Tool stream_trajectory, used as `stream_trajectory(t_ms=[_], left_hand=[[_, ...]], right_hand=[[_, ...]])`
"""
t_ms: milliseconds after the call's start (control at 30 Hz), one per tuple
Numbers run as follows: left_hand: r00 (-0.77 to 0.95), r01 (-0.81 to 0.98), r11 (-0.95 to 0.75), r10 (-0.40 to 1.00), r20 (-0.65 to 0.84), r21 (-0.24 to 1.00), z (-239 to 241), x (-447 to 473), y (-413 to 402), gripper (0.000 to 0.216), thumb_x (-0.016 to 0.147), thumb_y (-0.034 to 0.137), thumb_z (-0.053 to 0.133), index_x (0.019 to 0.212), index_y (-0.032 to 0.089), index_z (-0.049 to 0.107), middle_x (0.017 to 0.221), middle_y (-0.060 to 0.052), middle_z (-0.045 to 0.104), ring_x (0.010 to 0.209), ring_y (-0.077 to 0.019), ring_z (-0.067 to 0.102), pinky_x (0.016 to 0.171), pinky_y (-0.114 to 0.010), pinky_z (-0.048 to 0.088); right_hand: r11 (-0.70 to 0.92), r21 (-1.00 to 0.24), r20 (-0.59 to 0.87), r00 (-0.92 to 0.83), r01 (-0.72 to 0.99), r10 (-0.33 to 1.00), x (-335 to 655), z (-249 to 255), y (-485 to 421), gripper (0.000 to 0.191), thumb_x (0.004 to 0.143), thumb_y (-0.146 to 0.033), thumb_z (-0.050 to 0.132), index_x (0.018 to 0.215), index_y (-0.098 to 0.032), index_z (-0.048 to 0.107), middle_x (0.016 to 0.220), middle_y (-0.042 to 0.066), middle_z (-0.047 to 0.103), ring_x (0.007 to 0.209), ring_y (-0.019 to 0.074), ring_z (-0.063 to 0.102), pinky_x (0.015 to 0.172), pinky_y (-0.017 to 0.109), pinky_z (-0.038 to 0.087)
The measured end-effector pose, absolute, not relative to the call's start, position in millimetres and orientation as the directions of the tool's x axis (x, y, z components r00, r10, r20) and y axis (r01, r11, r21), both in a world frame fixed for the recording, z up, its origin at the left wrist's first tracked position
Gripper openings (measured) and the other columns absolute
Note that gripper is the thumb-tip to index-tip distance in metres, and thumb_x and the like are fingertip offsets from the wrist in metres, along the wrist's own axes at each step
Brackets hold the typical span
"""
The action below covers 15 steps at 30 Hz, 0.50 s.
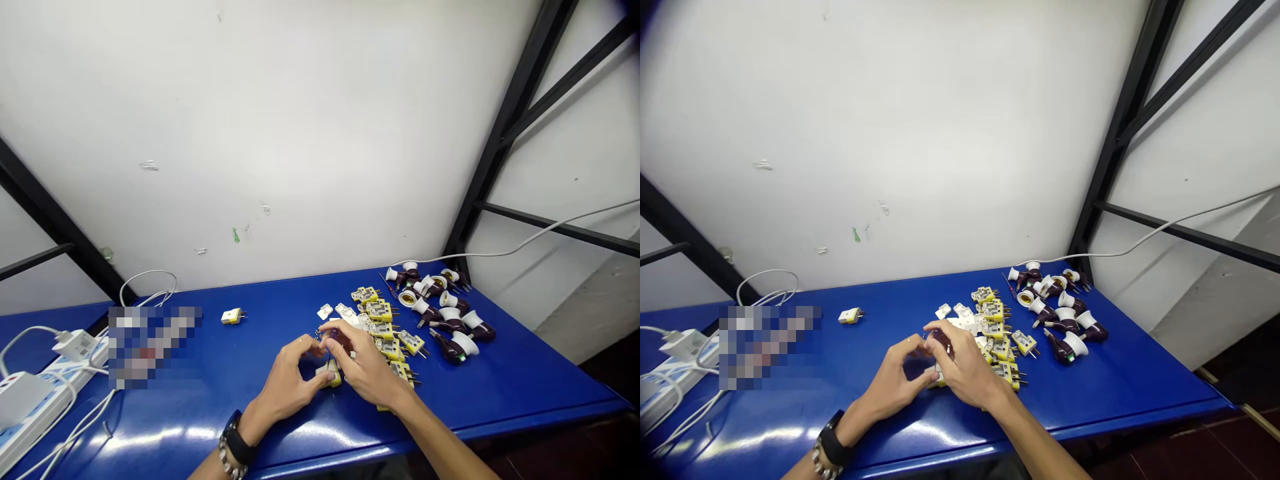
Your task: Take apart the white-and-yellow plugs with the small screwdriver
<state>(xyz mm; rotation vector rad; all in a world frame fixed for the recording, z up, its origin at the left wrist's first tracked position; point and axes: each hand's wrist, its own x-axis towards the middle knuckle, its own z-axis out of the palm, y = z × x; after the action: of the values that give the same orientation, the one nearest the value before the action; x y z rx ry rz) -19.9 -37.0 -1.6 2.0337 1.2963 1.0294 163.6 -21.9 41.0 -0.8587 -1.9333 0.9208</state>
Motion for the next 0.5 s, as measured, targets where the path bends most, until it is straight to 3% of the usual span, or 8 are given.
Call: stream_trajectory(t_ms=[133, 300, 400, 500], left_hand=[[0.363, 0.540, -0.435, 0.893, 0.266, 0.720, 3.6, -31.7, -41.3, 0.036, 0.076, 0.031, 0.080, 0.109, 0.023, 0.067, 0.106, -0.006, 0.072, 0.099, -0.0249, 0.066, 0.091, -0.037, 0.050], [0.394, 0.576, -0.465, 0.878, 0.270, 0.672, 2.6, -33.2, -43.8, 0.036, 0.078, 0.032, 0.079, 0.113, 0.025, 0.069, 0.110, -0.006, 0.073, 0.102, -0.0256, 0.066, 0.092, -0.037, 0.051], [0.372, 0.572, -0.464, 0.881, 0.291, 0.676, 3.0, -30.8, -43.9, 0.014, 0.089, 0.026, 0.068, 0.103, 0.025, 0.073, 0.100, -0.004, 0.075, 0.094, -0.0221, 0.068, 0.086, -0.033, 0.051], [0.318, 0.600, -0.440, 0.898, 0.305, 0.668, 3.9, -30.9, -39.3, 0.015, 0.095, 0.023, 0.059, 0.091, 0.023, 0.074, 0.088, -0.003, 0.075, 0.085, -0.0202, 0.068, 0.079, -0.031, 0.050]], right_hand=[[0.428, -0.893, 0.353, -0.375, 0.137, 0.857, 168.8, 36.2, -22.4, 0.022, 0.103, -0.035, 0.049, 0.115, -0.021, 0.060, 0.085, 0.001, 0.065, 0.064, 0.0131, 0.058, 0.060, 0.025, 0.049], [0.368, -0.928, 0.334, -0.309, 0.057, 0.890, 171.0, 33.4, -23.2, 0.026, 0.102, -0.041, 0.051, 0.116, -0.021, 0.059, 0.090, 0.003, 0.067, 0.062, 0.0128, 0.059, 0.060, 0.026, 0.052], [0.366, -0.930, 0.346, -0.282, 0.020, 0.895, 170.7, 34.6, -23.2, 0.026, 0.102, -0.042, 0.051, 0.114, -0.021, 0.059, 0.089, 0.004, 0.069, 0.060, 0.0124, 0.060, 0.058, 0.026, 0.052], [0.389, -0.918, 0.396, -0.146, -0.071, 0.907, 171.2, 37.4, -22.0, 0.024, 0.101, -0.043, 0.054, 0.109, -0.021, 0.058, 0.087, 0.004, 0.068, 0.057, 0.0120, 0.060, 0.051, 0.024, 0.049]])
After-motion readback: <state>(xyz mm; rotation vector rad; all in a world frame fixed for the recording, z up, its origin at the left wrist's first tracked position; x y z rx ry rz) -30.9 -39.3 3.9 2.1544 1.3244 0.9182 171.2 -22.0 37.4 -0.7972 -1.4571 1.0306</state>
